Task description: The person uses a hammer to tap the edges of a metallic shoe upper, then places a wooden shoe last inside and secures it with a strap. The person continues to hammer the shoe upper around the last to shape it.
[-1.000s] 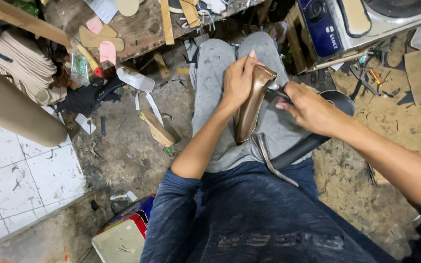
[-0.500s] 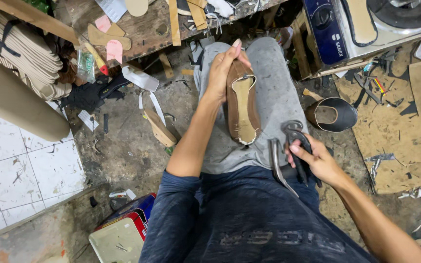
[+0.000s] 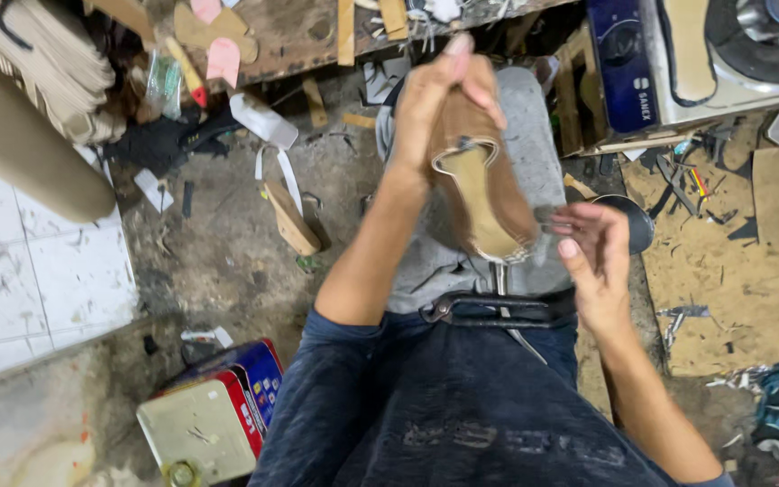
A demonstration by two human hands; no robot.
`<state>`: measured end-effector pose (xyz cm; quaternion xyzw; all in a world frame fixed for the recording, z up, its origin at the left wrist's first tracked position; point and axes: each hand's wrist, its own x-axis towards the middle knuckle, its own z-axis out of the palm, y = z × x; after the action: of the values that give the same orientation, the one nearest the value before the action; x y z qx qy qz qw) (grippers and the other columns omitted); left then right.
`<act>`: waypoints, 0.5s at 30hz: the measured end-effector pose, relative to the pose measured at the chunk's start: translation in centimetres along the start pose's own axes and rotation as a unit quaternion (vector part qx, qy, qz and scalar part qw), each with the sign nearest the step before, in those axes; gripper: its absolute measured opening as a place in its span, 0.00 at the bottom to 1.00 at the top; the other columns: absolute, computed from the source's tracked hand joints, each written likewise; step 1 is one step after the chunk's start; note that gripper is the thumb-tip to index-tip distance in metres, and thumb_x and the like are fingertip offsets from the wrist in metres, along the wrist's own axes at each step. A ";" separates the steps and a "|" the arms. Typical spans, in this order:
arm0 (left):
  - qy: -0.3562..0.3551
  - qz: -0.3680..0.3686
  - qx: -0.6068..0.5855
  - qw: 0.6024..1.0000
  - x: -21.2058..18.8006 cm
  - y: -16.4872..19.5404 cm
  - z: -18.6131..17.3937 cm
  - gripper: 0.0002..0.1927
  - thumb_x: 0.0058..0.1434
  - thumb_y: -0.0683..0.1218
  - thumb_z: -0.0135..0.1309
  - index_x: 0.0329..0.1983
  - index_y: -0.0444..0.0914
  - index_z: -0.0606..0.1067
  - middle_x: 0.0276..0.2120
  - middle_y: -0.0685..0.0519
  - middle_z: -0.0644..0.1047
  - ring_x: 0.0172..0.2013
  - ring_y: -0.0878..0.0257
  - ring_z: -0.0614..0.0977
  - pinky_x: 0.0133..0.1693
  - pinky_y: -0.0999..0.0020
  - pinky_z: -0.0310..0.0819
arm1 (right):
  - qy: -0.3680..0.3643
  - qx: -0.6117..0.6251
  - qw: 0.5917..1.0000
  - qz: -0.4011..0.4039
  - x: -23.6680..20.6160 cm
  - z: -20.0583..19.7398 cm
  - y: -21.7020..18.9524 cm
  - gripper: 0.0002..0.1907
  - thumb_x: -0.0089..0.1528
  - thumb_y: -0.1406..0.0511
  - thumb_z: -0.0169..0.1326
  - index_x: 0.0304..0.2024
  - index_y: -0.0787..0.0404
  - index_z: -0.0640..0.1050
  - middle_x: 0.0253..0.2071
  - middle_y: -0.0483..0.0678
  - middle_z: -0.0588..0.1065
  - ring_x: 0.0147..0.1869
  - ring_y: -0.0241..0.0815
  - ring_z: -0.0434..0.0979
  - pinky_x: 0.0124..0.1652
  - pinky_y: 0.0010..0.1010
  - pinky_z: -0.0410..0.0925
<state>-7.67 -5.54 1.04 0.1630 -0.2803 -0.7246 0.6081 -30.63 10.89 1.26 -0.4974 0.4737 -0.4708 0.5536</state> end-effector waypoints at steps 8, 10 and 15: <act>-0.036 0.017 0.181 0.983 -1.9 -7.4 1.4 0.24 0.77 0.55 0.39 0.60 0.34 0.74 0.53 0.47 0.78 0.54 0.61 0.81 0.55 0.64 0.79 | -0.178 0.407 0.870 0.215 -0.2 -2.9 2.2 0.46 0.60 0.43 0.64 0.63 0.73 0.69 0.52 0.69 0.73 0.49 0.60 0.78 0.39 0.47 0.72; -0.022 0.003 0.285 0.958 -2.9 -7.0 -0.8 0.20 0.76 0.52 0.40 0.63 0.37 0.72 0.55 0.50 0.78 0.55 0.62 0.81 0.53 0.66 0.80 | -0.104 0.417 0.887 0.172 1.7 -6.7 1.1 0.41 0.65 0.41 0.55 0.63 0.69 0.70 0.51 0.66 0.73 0.47 0.56 0.76 0.38 0.41 0.71; -0.005 0.013 0.494 0.869 -9.4 -6.3 -3.7 0.14 0.67 0.37 0.44 0.51 0.37 0.77 0.45 0.50 0.81 0.43 0.63 0.86 0.45 0.71 0.82 | 0.044 0.489 0.860 0.141 10.2 -17.7 -3.3 0.34 0.72 0.46 0.40 0.63 0.67 0.70 0.53 0.67 0.69 0.47 0.56 0.72 0.35 0.35 0.71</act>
<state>-8.61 3.54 -6.66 0.4346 -0.6070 -0.4842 0.4563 -47.31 -1.30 2.96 -0.0691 0.2714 -0.5802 0.7648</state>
